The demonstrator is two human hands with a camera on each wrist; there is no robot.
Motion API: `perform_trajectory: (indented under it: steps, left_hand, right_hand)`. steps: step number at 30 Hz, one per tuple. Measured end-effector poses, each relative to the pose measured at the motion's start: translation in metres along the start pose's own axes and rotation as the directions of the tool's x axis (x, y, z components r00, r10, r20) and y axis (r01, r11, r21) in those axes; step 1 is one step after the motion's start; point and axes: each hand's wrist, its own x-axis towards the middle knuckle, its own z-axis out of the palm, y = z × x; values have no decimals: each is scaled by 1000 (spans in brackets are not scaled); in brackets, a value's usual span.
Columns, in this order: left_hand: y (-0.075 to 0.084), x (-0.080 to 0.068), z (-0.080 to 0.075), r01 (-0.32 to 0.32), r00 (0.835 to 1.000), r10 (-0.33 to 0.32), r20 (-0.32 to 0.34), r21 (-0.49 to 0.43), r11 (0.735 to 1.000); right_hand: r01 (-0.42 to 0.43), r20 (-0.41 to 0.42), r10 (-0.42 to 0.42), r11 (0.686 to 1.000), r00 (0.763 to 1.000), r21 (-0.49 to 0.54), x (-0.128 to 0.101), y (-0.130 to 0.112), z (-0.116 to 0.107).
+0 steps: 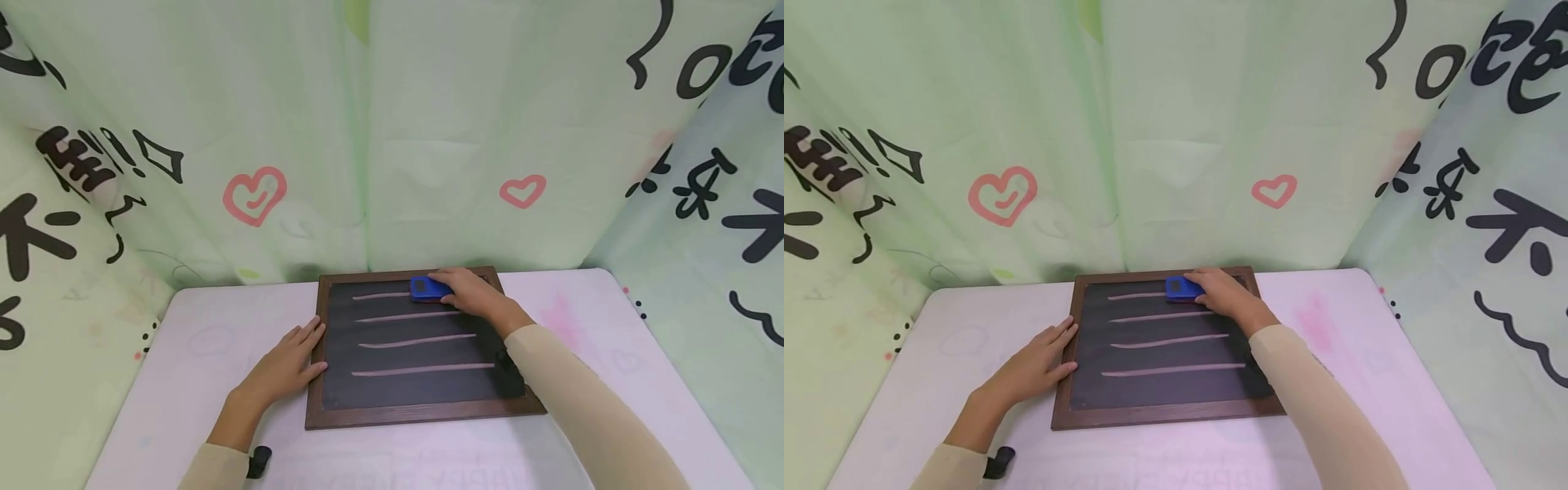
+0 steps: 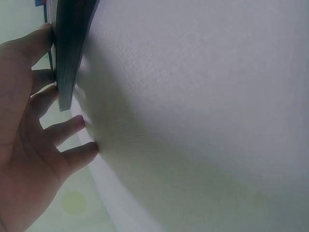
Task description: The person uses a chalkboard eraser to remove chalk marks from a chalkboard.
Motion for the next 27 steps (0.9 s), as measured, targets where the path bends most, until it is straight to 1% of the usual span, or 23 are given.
perform_trajectory:
  steps: [6, 9, 16, 27]
  left_hand:
    - [-1, 1, 2, -9, 1000, 9, 1, -2, 1000]
    - [-2, 1, 2, -6, 1000, 6, 7, 1, 1000]
    - [-3, 0, 1, -5, 1000, 5, -4, -1, 1000]
    - [-3, 0, 3, -5, 1000, 5, 2, 1, 1000]
  right_hand:
    - [11, 23, -10, 999, 1000, -36, 10, -12, 1]
    - [21, 38, -20, 999, 999, -32, 16, -19, 2]
    - [61, 26, -60, 997, 998, -44, 29, -34, 4]
    - [80, 52, -77, 996, 996, -50, 48, -61, 12]
